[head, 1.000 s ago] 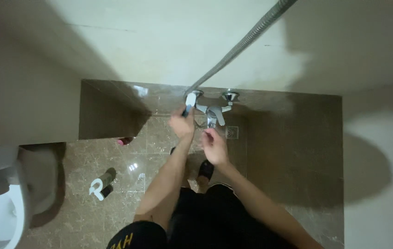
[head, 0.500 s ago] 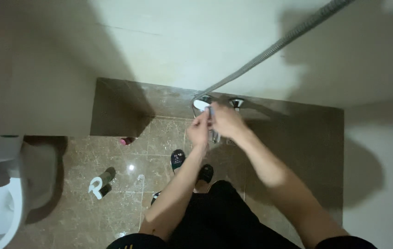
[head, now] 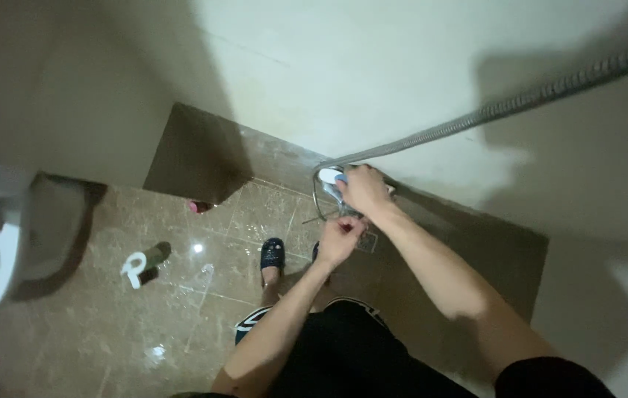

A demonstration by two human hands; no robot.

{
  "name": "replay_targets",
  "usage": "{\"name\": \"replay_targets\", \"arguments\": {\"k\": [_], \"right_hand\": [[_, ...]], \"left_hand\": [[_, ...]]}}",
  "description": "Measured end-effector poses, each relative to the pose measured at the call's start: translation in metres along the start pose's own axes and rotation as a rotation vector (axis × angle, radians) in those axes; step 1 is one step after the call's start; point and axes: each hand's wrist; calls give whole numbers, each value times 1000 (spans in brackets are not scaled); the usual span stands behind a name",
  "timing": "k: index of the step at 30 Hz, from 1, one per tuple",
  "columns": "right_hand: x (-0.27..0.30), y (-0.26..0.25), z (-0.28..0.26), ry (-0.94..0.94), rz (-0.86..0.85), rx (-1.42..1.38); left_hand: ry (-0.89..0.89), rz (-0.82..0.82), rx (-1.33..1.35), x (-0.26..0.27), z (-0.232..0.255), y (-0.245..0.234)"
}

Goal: Repairing or adjusting the handle of a shower faucet using a small white plastic tool.

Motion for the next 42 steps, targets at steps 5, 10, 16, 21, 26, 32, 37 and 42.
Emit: {"name": "replay_targets", "arguments": {"k": [5,10,16,21,26,32,37,42], "right_hand": [[-15,-2,-21,-37,-1,-2],[2,6,-4,-25,1,71],[19,-18,6,-24,91,52],[-21,13,-36,-8,43,-61],[-13,5,-27,4,-2,-56],[18,-29,-15,17,-28,-49],[-5,-13,-27,36,-25,-16],[-8,-29,-47,67,-15,-65]], "left_hand": [[26,13,-71,-16,-28,-2],[12,31,-56,6,-31,-13],[15,58,-159,12,-24,-11],[42,111,-168,6,-21,-12],[34,167,-125,-18,-44,-19],[39,249,-65,-38,-62,-25],[60,284,-22,-39,-61,-28],[-3,268,-14,-45,-62,-35]]}}
Point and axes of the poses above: each hand's wrist, its own x-axis away from the middle knuckle, its own y-axis out of the palm, z = x × y, and after that the axes turned 12 degrees about x, right-handed
